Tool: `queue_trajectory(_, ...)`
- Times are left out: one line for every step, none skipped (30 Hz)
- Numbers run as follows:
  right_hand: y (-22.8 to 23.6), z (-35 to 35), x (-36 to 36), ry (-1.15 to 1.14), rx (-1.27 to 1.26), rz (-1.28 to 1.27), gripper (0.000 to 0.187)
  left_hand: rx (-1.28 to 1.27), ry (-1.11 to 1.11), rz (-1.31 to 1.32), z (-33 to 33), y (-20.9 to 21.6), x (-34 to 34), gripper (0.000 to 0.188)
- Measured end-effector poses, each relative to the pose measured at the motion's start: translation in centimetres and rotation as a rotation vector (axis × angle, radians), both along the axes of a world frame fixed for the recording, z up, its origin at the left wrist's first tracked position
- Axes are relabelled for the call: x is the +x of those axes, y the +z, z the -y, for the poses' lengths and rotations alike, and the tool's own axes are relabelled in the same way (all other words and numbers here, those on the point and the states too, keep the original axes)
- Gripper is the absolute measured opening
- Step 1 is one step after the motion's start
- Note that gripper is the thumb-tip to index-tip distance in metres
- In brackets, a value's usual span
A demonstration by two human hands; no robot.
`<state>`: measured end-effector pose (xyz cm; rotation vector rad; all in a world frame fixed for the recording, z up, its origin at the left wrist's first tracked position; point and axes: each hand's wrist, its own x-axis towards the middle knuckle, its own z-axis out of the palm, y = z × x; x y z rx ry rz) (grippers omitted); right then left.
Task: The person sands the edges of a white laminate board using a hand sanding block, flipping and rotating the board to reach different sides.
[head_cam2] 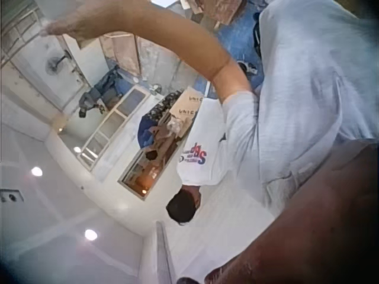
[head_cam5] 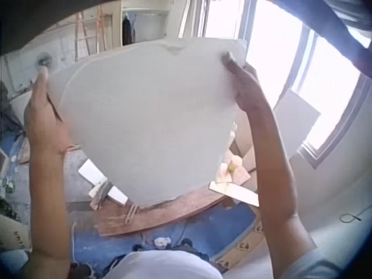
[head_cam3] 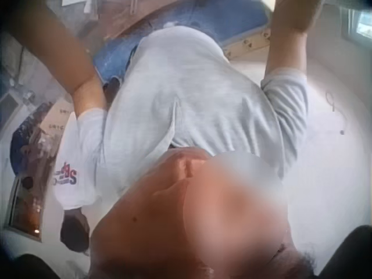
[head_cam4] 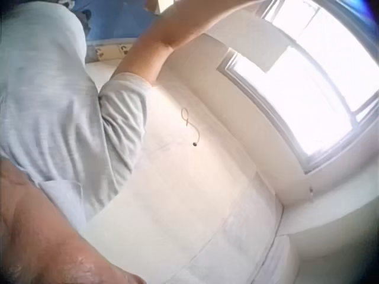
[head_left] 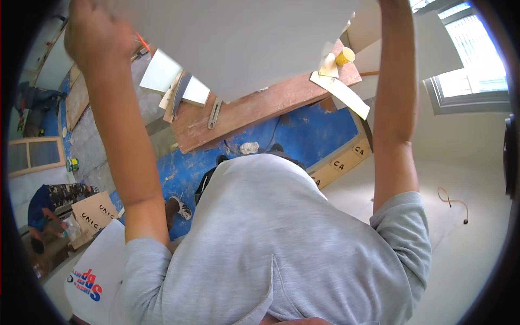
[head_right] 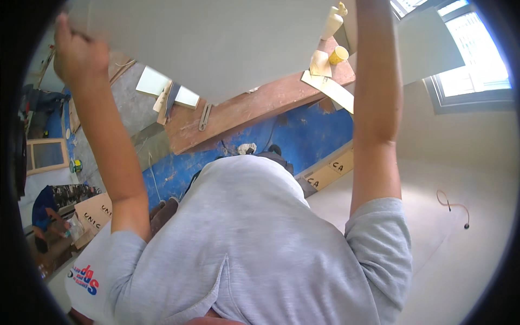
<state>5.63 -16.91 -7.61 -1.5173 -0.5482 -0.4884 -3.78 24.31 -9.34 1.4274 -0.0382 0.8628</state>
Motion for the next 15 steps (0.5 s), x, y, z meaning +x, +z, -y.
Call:
queue_trajectory(-0.7,-0.7,0.9,0.022,-0.001,0.001,0.062,0.245,0.12,-0.029,-2.5,-2.4,-0.4,0.048)
queue_trajectory(-1.2,-1.7,1.6,0.091,0.046,-0.018,0.065,0.488,0.238,-0.065,-3.1,-3.4,-0.9,0.047)
queue_trajectory(-1.8,-2.4,2.1,0.145,0.049,-0.029,0.066,0.234,0.175,-0.03,-1.3,-2.7,-2.0,0.049)
queue_trajectory(-2.3,-3.0,2.5,0.196,0.054,-0.043,0.067,-0.018,0.108,0.003,1.6,-1.3,-3.8,0.05)
queue_trajectory(-2.7,-3.3,2.9,0.25,0.061,-0.053,0.068,-0.268,0.043,0.04,3.7,-0.4,-5.1,0.051)
queue_trajectory(-2.9,-3.6,3.3,0.277,0.064,-0.063,0.068,-0.219,0.053,0.049,3.1,-0.4,-5.5,0.053)
queue_trajectory(-3.1,-4.0,3.7,0.305,0.065,-0.073,0.069,-0.19,0.089,0.045,3.4,-0.1,-6.0,0.053)
queue_trajectory(-3.3,-4.4,4.2,0.332,0.065,-0.084,0.069,-0.162,0.125,0.039,3.9,0.2,-6.3,0.053)
queue_trajectory(-3.3,-4.9,4.8,0.383,0.081,-0.084,0.07,-0.126,0.164,0.037,4.3,0.8,-6.8,0.054)
queue_trajectory(-3.2,-5.3,5.2,0.428,0.094,-0.082,0.07,-0.076,0.19,0.053,3.8,1.0,-6.9,0.055)
queue_trajectory(-3.1,-5.7,5.6,0.473,0.108,-0.08,0.071,-0.077,0.241,0.062,3.3,1.4,-6.9,0.055)
queue_trajectory(-2.5,-6.6,4.9,0.433,0.112,-0.025,0.08,-0.077,0.299,0.073,2.6,1.9,-7.0,0.055)
queue_trajectory(-1.9,-7.1,4.2,0.422,0.105,0.001,0.082,-0.082,0.352,0.083,2.7,2.3,-7.2,0.054)
queue_trajectory(-1.0,-7.3,3.6,0.411,0.099,0.026,0.085,-0.05,0.446,0.076,3.2,3.1,-7.6,0.054)
queue_trajectory(-0.1,-6.8,3.2,0.391,0.093,0.051,0.087,-0.019,0.532,0.07,4.2,4.5,-7.8,0.053)
